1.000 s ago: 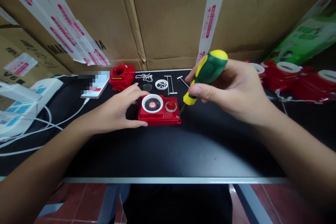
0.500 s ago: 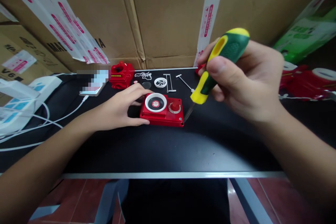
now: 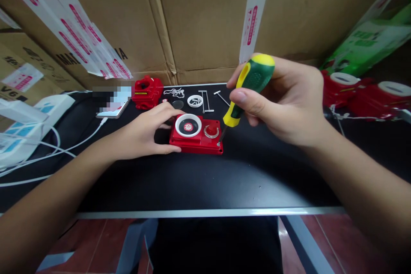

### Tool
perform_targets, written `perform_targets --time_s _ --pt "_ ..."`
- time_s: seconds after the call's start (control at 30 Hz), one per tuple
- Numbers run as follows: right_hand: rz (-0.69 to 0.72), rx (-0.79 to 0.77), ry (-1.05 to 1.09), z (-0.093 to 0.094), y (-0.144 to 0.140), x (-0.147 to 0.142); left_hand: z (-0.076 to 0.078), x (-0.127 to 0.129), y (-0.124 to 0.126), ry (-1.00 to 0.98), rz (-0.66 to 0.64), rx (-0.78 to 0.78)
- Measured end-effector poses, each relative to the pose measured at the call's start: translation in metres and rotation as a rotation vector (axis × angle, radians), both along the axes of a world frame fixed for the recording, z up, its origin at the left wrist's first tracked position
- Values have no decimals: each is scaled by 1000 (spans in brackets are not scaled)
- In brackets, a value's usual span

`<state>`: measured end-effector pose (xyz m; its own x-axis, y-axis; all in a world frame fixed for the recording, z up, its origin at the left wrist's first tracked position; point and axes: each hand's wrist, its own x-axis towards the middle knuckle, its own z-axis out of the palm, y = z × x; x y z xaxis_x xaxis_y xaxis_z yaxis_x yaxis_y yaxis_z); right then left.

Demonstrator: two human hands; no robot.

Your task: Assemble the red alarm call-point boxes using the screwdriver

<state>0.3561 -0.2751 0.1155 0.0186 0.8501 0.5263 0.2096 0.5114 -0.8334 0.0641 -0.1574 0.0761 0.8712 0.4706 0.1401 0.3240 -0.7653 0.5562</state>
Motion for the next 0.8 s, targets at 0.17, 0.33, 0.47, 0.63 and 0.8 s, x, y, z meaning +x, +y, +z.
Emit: perform_targets --time_s 0.17,0.33,0.47,0.63,0.8 --pt "-2 15 -3 1 -1 1 0 -2 1 15 -6 16" --pt "11 -8 -6 2 0 2 -1 -2 2 7 -15 26" --pt "11 1 -8 5 -2 1 -1 -2 2 12 -17 30" --pt "-1 -1 -28 5 -4 0 2 -1 0 15 -13 27" --pt "20 16 -30 5 -5 1 1 -1 1 15 -21 29"
